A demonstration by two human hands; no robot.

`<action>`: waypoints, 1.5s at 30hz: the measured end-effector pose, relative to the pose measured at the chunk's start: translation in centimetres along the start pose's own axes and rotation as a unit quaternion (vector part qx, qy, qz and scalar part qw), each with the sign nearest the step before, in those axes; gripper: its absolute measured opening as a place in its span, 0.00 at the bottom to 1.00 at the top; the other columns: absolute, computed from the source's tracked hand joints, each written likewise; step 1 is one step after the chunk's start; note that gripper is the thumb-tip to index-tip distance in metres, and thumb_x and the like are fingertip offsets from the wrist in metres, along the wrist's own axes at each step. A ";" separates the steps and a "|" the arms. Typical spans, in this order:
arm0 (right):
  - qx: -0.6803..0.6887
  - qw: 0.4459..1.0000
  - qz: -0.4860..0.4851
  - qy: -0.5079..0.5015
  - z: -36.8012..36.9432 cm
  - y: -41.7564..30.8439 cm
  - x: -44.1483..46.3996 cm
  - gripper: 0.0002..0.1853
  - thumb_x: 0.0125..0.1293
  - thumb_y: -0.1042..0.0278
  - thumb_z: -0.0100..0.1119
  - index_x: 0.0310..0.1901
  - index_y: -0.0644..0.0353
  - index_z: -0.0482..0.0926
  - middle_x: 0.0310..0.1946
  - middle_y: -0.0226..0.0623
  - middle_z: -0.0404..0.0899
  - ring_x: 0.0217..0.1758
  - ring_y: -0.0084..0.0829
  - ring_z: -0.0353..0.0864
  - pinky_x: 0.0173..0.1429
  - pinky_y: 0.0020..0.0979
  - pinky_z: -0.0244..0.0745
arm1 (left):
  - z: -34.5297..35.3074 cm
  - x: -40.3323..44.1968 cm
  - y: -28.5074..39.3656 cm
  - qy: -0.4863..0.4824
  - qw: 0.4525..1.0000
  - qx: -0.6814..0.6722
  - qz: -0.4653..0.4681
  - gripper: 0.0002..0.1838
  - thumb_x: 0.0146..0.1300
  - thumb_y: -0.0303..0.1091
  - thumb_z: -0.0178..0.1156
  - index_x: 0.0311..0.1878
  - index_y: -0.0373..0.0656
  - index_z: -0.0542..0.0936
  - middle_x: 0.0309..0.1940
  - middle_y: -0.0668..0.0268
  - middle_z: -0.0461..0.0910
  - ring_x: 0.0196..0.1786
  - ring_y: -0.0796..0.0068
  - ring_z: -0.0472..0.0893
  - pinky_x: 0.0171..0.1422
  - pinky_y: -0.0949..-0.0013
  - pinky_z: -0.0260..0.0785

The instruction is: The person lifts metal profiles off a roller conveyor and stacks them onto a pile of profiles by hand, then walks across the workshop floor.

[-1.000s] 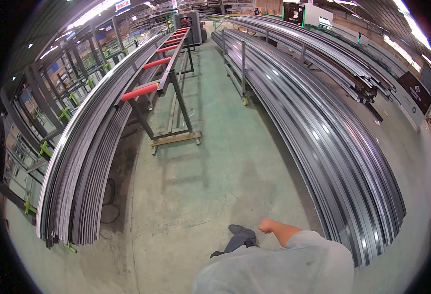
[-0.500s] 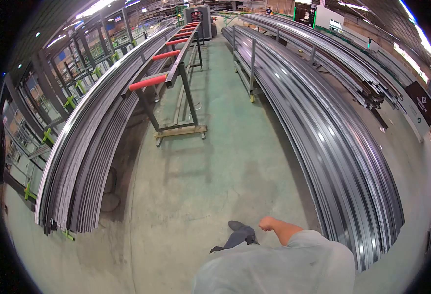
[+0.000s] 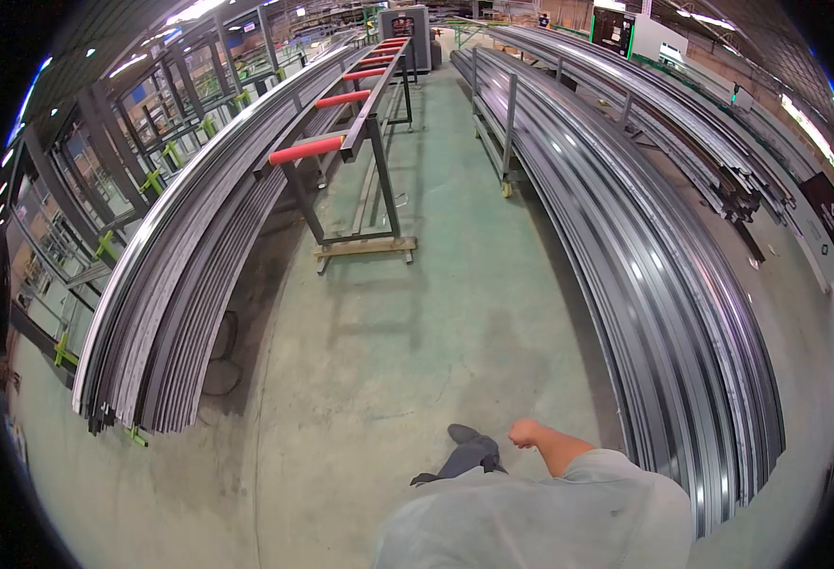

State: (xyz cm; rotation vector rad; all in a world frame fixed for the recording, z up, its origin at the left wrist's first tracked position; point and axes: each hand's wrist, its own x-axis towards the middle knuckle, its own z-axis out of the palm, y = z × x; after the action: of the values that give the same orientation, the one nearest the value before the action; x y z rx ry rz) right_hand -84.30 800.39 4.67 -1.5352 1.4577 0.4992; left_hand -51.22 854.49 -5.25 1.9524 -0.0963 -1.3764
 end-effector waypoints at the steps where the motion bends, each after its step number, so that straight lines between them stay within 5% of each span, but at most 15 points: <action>1: -0.008 1.000 0.006 -0.015 -0.1 0.0 0.1 0.13 0.54 0.65 0.48 0.29 0.62 0.82 0.25 0.39 0.83 0.24 0.33 0.82 0.26 0.35 0.76 | -0.2 0.0 0.0 -0.003 1.000 0.020 0.013 0.34 0.67 0.64 0.43 0.39 0.39 0.85 0.11 0.78 0.61 0.14 0.82 0.57 0.19 0.70 0.49; 8: -0.026 0.998 0.013 -0.049 -0.2 0.0 0.2 0.11 0.55 0.64 0.49 0.29 0.60 0.80 0.26 0.36 0.82 0.26 0.29 0.81 0.26 0.32 0.76 | 0.0 1.0 -0.8 -0.010 0.994 -0.028 -0.105 0.36 0.66 0.65 0.43 0.40 0.39 0.85 0.10 0.78 0.60 0.13 0.83 0.56 0.18 0.70 0.47; 17: 0.022 0.999 0.016 -0.038 -0.3 -0.9 -0.8 0.09 0.52 0.67 0.50 0.25 0.61 0.79 0.22 0.37 0.80 0.22 0.29 0.79 0.24 0.33 0.74 | -0.4 0.0 0.3 -0.031 0.995 -0.083 -0.044 0.33 0.66 0.63 0.47 0.43 0.39 0.83 0.11 0.76 0.65 0.13 0.84 0.58 0.17 0.73 0.48; 26: 0.018 0.999 0.016 -0.023 -0.3 -0.3 -0.1 0.13 0.54 0.64 0.49 0.29 0.62 0.82 0.26 0.40 0.83 0.23 0.32 0.81 0.25 0.34 0.76 | 1.2 1.1 0.9 0.030 0.954 -0.216 -0.207 0.28 0.64 0.58 0.54 0.46 0.38 0.79 0.17 0.72 0.70 0.14 0.81 0.61 0.17 0.74 0.52; 35: -0.004 1.000 -0.009 -0.011 -0.2 0.5 0.8 0.12 0.53 0.65 0.51 0.27 0.63 0.81 0.23 0.41 0.82 0.21 0.32 0.79 0.25 0.34 0.75 | 0.9 -0.6 0.2 0.003 0.981 -0.175 -0.082 0.26 0.64 0.58 0.54 0.43 0.39 0.79 0.15 0.72 0.68 0.14 0.82 0.61 0.17 0.74 0.53; 38: 0.011 0.999 0.011 -0.035 -0.3 0.2 1.4 0.11 0.55 0.66 0.50 0.31 0.62 0.80 0.26 0.40 0.82 0.25 0.30 0.81 0.25 0.33 0.75 | 1.1 0.9 0.1 0.003 0.965 -0.200 -0.172 0.26 0.65 0.57 0.54 0.43 0.39 0.79 0.13 0.74 0.67 0.13 0.82 0.61 0.16 0.74 0.52; 45: -0.057 0.998 -0.020 -0.026 -0.8 -1.0 1.6 0.12 0.51 0.65 0.52 0.27 0.63 0.82 0.23 0.40 0.83 0.21 0.34 0.81 0.26 0.36 0.75 | 0.9 1.9 -0.8 0.045 0.958 -0.216 -0.182 0.25 0.66 0.53 0.53 0.56 0.43 0.74 0.42 0.62 0.77 0.34 0.73 0.75 0.32 0.70 0.70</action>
State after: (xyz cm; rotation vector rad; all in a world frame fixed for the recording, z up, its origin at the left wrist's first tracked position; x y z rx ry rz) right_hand -83.24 798.74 4.11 -1.6261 1.3770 0.6031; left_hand -51.40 853.73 -7.37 1.7037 0.5872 -1.3883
